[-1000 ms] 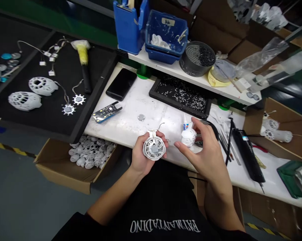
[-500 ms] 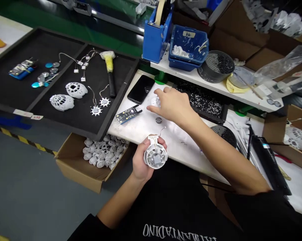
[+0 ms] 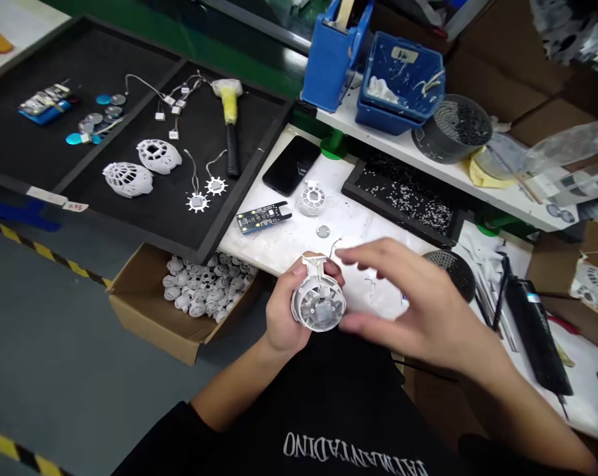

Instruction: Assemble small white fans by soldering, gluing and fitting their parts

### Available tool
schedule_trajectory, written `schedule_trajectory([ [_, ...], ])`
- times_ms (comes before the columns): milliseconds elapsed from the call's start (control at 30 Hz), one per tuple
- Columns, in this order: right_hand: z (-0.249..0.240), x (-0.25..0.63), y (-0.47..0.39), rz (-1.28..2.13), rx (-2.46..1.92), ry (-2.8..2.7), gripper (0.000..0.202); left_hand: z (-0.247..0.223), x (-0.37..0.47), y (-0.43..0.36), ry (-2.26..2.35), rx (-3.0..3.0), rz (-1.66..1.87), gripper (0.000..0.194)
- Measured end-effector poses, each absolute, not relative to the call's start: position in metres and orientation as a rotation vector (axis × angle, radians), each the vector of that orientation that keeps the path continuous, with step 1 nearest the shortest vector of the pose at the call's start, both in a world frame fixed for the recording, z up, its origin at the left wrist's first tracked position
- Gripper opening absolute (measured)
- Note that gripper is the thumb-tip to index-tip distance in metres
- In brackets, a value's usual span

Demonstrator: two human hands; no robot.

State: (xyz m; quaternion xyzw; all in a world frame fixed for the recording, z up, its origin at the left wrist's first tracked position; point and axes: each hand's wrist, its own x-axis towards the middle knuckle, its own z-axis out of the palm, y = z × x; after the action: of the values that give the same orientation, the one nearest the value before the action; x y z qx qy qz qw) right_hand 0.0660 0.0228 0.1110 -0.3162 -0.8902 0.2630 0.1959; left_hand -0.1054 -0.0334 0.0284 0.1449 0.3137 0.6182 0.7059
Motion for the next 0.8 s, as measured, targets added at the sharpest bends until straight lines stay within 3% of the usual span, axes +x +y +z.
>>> schedule_trajectory([
  [67, 0.107, 0.075, -0.002, 0.788, -0.908, -2.451, 0.072, 0.030, -0.097, -0.031, 0.709, 0.309, 1.360, 0.033],
  [233, 0.085, 0.092, -0.026, 0.765, -1.029, -2.261, 0.063, 0.033, -0.078, -0.028, 0.736, 0.397, 1.245, 0.033],
  [500, 0.077, 0.118, -0.029, 0.859, -1.041, -2.154, 0.066, 0.033, -0.058, -0.027, 0.837, 0.465, 1.189, 0.032],
  [800, 0.080, 0.135, -0.034, 0.670, -1.017, -2.052, 0.065, 0.030, -0.044, -0.023, 0.763, 0.304, 1.176, 0.033],
])
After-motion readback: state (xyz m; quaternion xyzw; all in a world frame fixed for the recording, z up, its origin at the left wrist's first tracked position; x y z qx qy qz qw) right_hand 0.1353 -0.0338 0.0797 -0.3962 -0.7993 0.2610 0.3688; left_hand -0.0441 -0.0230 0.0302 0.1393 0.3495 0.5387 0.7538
